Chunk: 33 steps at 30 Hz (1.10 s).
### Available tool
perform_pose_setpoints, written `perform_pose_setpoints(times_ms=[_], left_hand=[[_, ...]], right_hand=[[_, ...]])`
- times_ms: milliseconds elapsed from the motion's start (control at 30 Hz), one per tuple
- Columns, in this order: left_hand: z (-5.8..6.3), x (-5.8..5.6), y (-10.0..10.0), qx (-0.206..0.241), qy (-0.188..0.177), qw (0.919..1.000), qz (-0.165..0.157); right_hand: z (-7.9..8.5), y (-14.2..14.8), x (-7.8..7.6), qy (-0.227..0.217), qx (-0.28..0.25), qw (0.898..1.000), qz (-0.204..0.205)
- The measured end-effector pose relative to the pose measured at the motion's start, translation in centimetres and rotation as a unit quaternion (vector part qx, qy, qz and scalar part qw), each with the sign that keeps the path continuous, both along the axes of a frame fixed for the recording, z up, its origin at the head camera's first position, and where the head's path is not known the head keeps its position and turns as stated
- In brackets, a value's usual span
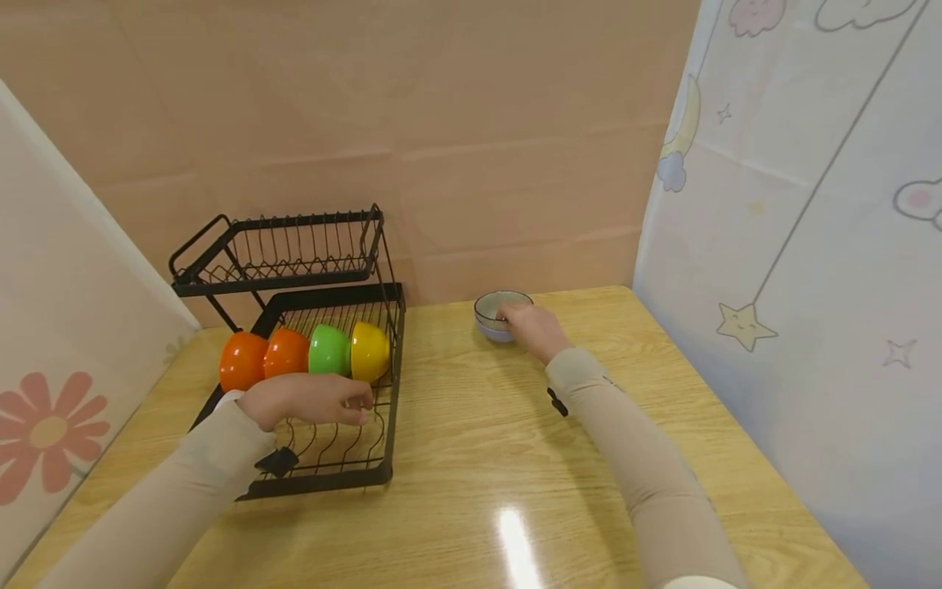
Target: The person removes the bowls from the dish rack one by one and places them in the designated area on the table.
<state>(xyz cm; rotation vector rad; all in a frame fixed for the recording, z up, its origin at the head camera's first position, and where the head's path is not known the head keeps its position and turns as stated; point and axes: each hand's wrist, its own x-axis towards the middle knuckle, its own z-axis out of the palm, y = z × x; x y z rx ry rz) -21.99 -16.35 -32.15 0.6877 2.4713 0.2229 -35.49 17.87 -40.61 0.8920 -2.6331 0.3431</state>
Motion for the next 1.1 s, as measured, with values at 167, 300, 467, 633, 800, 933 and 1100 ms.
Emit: perform_pose_setpoints(times_ms=[167, 300, 467, 633, 800, 933, 1100], left_hand=[[0.1, 0.0, 0.0, -0.004, -0.001, 1.0000, 0.003], [0.1, -0.2, 0.1, -0.009, 0.003, 0.9999, 0.005], [-0.2, -0.3, 0.0, -0.006, 0.004, 1.0000, 0.001], [-0.2, -0.4, 0.0, -0.006, 0.007, 1.0000, 0.000], [-0.1, -0.3, -0.1, -0.004, 0.003, 1.0000, 0.000], [-0.1, -0.2, -0.1, 0.001, 0.000, 1.0000, 0.000], [0.0, -0.2, -0.1, 0.000, 0.004, 1.0000, -0.002]], right_hand=[[-0.4, 0.0, 0.0, 0.003, 0.009, 1.000, -0.002], [-0.4, -0.1, -0.1, 0.005, 0.005, 1.000, 0.000], [-0.4, 0.0, -0.2, 0.004, 0.007, 1.000, 0.000], [-0.3, 0.0, -0.2, -0.006, 0.004, 1.000, 0.005], [0.5, 0.0, 0.3, -0.044, 0.002, 0.999, 0.022], [1.9, 0.0, 1.2, -0.063, -0.011, 0.998, 0.029], [3.4, 0.0, 2.6, -0.044, -0.026, 0.997, 0.060]])
